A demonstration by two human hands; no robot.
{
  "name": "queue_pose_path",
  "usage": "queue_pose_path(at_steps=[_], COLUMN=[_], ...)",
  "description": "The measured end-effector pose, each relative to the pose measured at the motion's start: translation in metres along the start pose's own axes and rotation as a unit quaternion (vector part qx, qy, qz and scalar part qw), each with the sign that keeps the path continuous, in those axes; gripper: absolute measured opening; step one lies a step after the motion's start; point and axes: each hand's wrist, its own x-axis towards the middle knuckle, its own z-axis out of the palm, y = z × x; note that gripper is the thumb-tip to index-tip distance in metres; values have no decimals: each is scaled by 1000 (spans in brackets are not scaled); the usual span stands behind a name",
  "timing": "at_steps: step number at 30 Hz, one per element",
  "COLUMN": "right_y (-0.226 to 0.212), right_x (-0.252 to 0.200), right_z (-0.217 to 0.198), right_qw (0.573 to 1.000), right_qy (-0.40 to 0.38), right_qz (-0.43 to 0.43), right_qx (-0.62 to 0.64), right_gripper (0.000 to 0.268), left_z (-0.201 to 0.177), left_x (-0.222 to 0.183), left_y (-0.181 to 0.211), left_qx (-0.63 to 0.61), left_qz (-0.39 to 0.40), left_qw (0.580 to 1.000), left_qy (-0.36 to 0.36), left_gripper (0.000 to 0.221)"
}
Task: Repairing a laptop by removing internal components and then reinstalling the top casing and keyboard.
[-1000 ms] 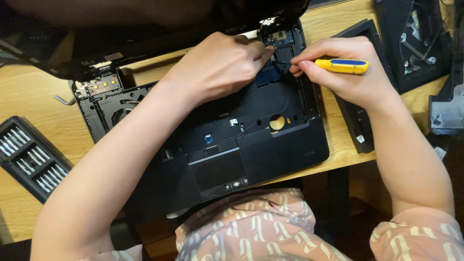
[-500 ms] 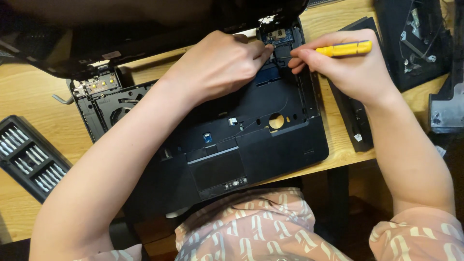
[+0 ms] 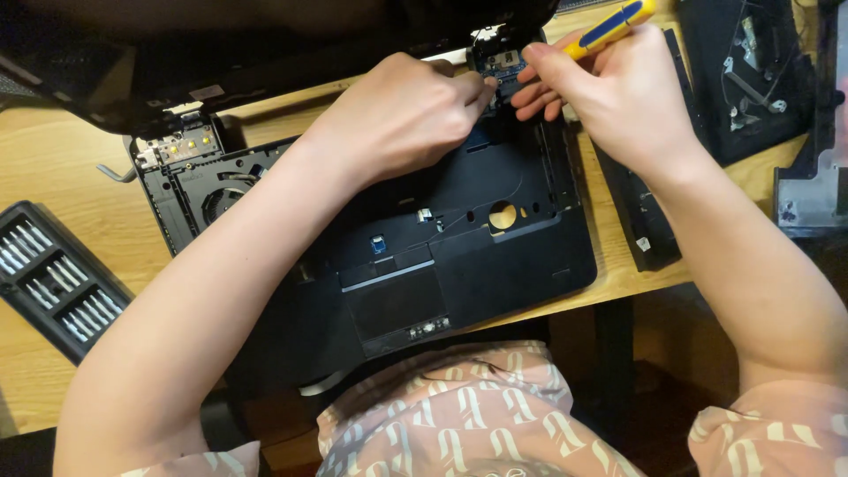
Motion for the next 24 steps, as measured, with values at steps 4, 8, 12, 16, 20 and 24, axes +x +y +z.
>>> queue_pose_path(at_steps=[4, 8, 12, 16, 20, 24], right_y=[6, 5, 5, 12, 14, 7], right_x=[0, -3, -18, -45, -67, -75], right_z=[6, 6, -9, -29, -29, -23], right_qw=[1000, 1000, 995, 988, 983, 989], right_qy=[18, 17, 71, 119, 130, 122], right_qz=[-11, -22, -29, -77, -58, -47], right_qx=[-15, 4, 57, 67, 115, 65], right_gripper=[27, 26, 32, 39, 34, 35], left_z=[-2, -2, -11, -12, -6, -2], left_x=[-4, -12, -12, -14, -13, -13], left_y=[5, 10, 15, 18, 19, 29], left_qx=[25, 62, 103, 106, 87, 74], left_qz=[8, 20, 29, 34, 9, -16], left_qw=[999, 996, 993, 994, 996, 997], left_qy=[20, 55, 41, 9, 22, 21], left_gripper=[24, 28, 40, 41, 30, 28])
